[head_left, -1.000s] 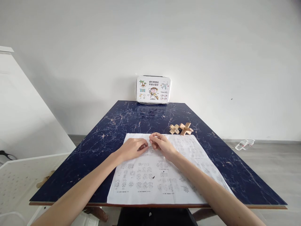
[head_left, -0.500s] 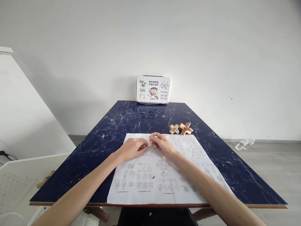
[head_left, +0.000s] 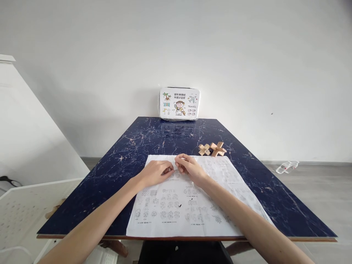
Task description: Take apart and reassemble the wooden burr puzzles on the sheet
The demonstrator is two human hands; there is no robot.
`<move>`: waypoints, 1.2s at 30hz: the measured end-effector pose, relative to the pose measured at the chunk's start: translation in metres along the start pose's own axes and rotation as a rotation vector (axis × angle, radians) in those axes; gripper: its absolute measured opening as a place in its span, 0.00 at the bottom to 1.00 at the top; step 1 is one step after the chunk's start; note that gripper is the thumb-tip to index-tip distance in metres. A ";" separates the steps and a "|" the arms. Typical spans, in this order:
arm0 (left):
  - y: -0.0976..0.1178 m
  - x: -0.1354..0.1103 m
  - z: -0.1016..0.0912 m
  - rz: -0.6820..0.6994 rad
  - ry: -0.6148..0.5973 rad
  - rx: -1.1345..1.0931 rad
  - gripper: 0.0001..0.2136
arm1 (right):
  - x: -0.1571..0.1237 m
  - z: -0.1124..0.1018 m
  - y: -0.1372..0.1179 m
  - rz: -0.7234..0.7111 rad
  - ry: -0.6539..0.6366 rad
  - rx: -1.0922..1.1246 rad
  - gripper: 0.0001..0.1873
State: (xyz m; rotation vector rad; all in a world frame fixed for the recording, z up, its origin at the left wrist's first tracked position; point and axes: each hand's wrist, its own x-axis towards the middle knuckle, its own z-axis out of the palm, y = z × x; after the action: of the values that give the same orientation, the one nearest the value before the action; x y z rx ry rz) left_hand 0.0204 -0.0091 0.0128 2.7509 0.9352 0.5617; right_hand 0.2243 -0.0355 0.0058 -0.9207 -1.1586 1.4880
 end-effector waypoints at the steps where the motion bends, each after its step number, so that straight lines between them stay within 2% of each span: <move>1: -0.001 0.000 0.000 0.000 -0.003 0.002 0.14 | 0.000 0.000 0.000 0.000 0.000 0.001 0.21; 14: -0.004 -0.001 0.003 -0.008 -0.012 -0.001 0.12 | 0.000 0.000 0.001 0.001 0.014 0.005 0.22; 23: 0.002 0.003 0.005 0.035 -0.019 0.009 0.13 | -0.004 -0.005 0.005 -0.038 0.049 -0.088 0.24; 30: 0.000 0.008 0.013 0.071 -0.013 0.022 0.14 | -0.009 -0.012 0.000 0.016 0.027 -0.106 0.16; 36: -0.002 0.008 0.015 0.104 0.015 0.056 0.13 | -0.009 -0.010 -0.001 0.019 0.039 -0.100 0.14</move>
State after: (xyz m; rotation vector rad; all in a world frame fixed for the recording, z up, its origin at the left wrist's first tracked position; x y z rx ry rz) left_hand 0.0312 -0.0030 0.0009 2.8623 0.8272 0.5817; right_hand 0.2359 -0.0427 0.0042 -1.0271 -1.2068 1.4318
